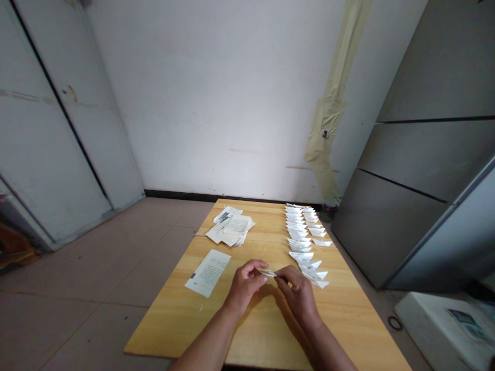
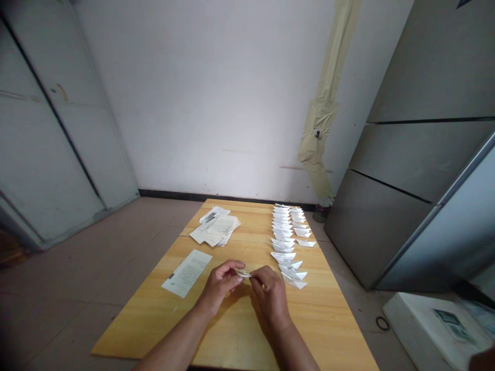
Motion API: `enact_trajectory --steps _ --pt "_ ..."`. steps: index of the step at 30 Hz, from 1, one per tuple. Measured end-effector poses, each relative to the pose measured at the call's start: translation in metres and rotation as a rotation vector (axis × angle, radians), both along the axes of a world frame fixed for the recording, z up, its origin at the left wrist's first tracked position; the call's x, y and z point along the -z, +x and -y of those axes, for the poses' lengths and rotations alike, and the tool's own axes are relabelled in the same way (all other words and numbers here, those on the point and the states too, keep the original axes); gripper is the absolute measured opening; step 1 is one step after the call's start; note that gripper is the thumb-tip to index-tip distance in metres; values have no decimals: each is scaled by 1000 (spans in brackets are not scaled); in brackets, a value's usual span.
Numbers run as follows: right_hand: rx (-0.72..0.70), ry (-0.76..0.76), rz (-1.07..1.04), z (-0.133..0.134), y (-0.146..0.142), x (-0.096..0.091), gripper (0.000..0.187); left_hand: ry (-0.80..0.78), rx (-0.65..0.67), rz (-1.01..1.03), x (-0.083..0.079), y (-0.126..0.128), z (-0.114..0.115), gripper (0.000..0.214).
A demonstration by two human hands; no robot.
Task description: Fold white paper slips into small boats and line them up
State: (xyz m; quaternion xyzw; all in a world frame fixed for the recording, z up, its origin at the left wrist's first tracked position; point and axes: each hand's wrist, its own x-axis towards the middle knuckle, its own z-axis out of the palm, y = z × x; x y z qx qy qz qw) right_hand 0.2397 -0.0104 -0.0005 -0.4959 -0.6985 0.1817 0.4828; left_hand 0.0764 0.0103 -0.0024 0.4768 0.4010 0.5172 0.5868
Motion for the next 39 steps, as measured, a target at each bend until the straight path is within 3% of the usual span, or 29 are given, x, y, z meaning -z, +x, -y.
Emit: enact_trajectory --steps 4,7,11,15,26,39 --pt "28 125 164 6 2 6 23 103 -30 -35 3 -3 -3 14" --pt "47 144 174 9 2 11 16 107 -19 -22 7 -4 -4 8" --pt "82 130 163 7 2 17 28 118 -16 28 8 -3 -3 6" --pt "42 160 202 5 3 17 20 118 -11 35 6 -2 -2 4" --pt "28 472 351 16 -4 9 14 113 3 23 14 -1 -5 7" --pt "17 482 333 15 -5 13 12 195 -3 -64 21 -1 -4 6"
